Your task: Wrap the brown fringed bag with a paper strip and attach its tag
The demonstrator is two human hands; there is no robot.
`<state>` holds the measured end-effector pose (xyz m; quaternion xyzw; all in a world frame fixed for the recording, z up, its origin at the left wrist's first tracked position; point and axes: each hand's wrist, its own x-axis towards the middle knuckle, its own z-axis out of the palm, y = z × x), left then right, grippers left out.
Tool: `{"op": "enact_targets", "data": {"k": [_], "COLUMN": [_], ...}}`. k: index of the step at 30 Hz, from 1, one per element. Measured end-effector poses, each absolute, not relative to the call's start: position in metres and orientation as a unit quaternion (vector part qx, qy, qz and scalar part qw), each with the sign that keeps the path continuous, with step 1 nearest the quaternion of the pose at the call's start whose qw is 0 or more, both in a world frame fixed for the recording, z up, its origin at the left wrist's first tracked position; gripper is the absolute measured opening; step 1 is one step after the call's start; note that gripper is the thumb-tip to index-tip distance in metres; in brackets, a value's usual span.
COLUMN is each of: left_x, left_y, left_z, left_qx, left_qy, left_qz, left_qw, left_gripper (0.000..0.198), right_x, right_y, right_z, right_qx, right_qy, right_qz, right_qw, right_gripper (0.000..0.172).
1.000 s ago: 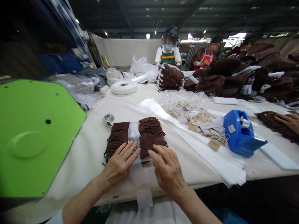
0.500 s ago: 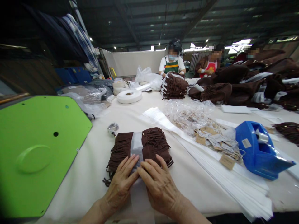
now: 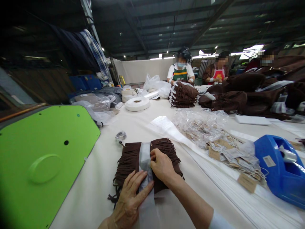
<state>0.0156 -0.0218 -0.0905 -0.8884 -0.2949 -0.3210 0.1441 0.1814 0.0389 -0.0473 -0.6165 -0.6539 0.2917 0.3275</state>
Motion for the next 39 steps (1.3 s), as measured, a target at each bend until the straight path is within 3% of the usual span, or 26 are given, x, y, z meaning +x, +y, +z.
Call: {"op": "enact_targets", "data": {"k": [10,15,25,29,33,35,39], "left_x": [0.02,0.033,0.031,0.024,0.021,0.02,0.023], "left_y": [-0.023,-0.024,-0.025,-0.025,-0.024,-0.024,-0.024], "left_z": [-0.093,-0.097,-0.107,-0.105,-0.098,-0.097,-0.097], "left_qx": [-0.89,-0.853,-0.879,-0.891,-0.894,-0.894,-0.892], "left_qy": [-0.269,-0.278,-0.229,-0.202,-0.2,-0.2,-0.198], "left_qz": [-0.331,-0.413,-0.365,-0.343,-0.323,-0.322,-0.322], "left_qw": [0.162,0.159,0.207,0.216,0.236,0.238,0.248], "left_gripper": [0.051,0.042,0.038,0.037,0.036,0.037,0.034], "right_x": [0.196,0.196,0.196,0.197,0.197,0.193,0.172], "right_y": [0.039,0.035,0.033,0.027,0.024,0.03,0.058], "right_z": [-0.044,-0.049,-0.061,-0.066,-0.056,-0.043,-0.021], "right_qx": [-0.627,-0.62,-0.607,-0.598,-0.507,-0.465,-0.522], "right_qy": [-0.642,-0.647,-0.657,-0.665,-0.746,-0.8,-0.831], "right_qz": [0.275,0.28,0.258,0.237,0.118,0.075,0.085], "right_qw": [0.344,0.344,0.366,0.38,0.416,0.371,0.173], "right_gripper": [0.021,0.02,0.016,0.023,0.039,0.04,0.029]}}
